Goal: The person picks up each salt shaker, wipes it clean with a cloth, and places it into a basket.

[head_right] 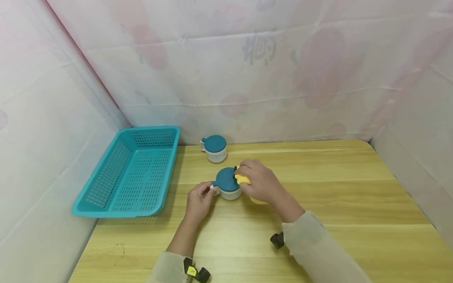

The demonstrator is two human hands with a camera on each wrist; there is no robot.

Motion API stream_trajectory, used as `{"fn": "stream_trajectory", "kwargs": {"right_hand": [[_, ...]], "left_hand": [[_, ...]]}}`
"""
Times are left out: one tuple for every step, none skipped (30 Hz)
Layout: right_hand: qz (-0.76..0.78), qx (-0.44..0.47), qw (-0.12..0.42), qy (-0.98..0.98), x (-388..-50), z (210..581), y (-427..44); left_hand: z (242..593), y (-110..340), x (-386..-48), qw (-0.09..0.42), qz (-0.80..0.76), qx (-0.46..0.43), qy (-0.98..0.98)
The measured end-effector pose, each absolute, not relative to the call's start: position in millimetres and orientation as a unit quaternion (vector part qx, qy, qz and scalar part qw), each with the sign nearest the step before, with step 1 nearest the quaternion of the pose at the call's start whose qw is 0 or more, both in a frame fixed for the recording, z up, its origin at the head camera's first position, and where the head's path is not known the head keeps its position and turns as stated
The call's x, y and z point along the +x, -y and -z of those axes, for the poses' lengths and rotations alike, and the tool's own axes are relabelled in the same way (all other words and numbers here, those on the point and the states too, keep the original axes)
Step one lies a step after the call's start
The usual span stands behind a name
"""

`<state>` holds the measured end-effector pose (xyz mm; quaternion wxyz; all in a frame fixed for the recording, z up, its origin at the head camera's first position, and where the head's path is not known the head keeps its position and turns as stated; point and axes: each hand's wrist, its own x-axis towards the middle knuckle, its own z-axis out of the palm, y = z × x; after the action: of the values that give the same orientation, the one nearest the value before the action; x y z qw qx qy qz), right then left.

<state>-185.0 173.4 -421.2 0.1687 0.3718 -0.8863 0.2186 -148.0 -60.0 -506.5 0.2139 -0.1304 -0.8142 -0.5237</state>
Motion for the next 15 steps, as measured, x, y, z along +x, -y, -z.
{"fn": "stream_trajectory", "kwargs": {"right_hand": [[-0.227,0.365,0.158,0.889,-184.6,422.5,-172.4],[-0.239,0.355,0.144,0.892,-183.6,424.3,-171.7],[-0.252,0.339,0.13,0.897,-182.5,427.2,-171.3],[-0.271,0.321,0.116,0.9,-181.2,430.4,-171.3],[-0.295,0.3,0.101,0.902,-179.7,433.5,-171.5],[-0.321,0.277,0.089,0.901,-178.5,436.5,-171.8],[-0.349,0.255,0.079,0.898,-177.4,439.1,-172.1],[-0.378,0.234,0.071,0.893,-176.7,441.5,-172.4],[-0.406,0.216,0.064,0.886,-176.2,443.7,-172.7],[-0.433,0.2,0.057,0.877,-175.7,445.2,-172.6],[-0.456,0.185,0.05,0.869,-175.3,446.5,-172.5],[-0.474,0.17,0.043,0.863,-175.2,448.1,-172.4],[-0.492,0.154,0.035,0.856,-175.1,449.9,-172.2],[-0.508,0.138,0.026,0.85,-174.9,451.8,-172.0],[-0.521,0.119,0.017,0.845,-174.6,453.6,-171.6]], "left_hand": [[506.5,59.8,-147.8,0.215,0.523,-0.131,0.814],[506.6,59.4,-147.7,0.214,0.524,-0.131,0.814],[506.5,59.1,-147.7,0.213,0.525,-0.13,0.814],[506.4,58.8,-147.7,0.212,0.525,-0.13,0.814],[506.2,58.5,-147.8,0.211,0.526,-0.129,0.814],[506.0,58.2,-147.9,0.21,0.526,-0.129,0.814],[505.9,58.0,-148.1,0.21,0.525,-0.127,0.815],[505.7,57.8,-148.3,0.209,0.526,-0.125,0.815],[505.7,57.7,-148.4,0.21,0.525,-0.123,0.815],[505.5,57.6,-148.4,0.212,0.524,-0.123,0.816],[505.4,57.7,-148.3,0.212,0.523,-0.122,0.816],[505.5,57.9,-148.2,0.214,0.522,-0.121,0.817],[505.7,58.1,-148.0,0.216,0.521,-0.121,0.817],[505.6,58.3,-147.8,0.216,0.521,-0.122,0.817],[505.5,58.4,-147.6,0.216,0.52,-0.122,0.817]]}}
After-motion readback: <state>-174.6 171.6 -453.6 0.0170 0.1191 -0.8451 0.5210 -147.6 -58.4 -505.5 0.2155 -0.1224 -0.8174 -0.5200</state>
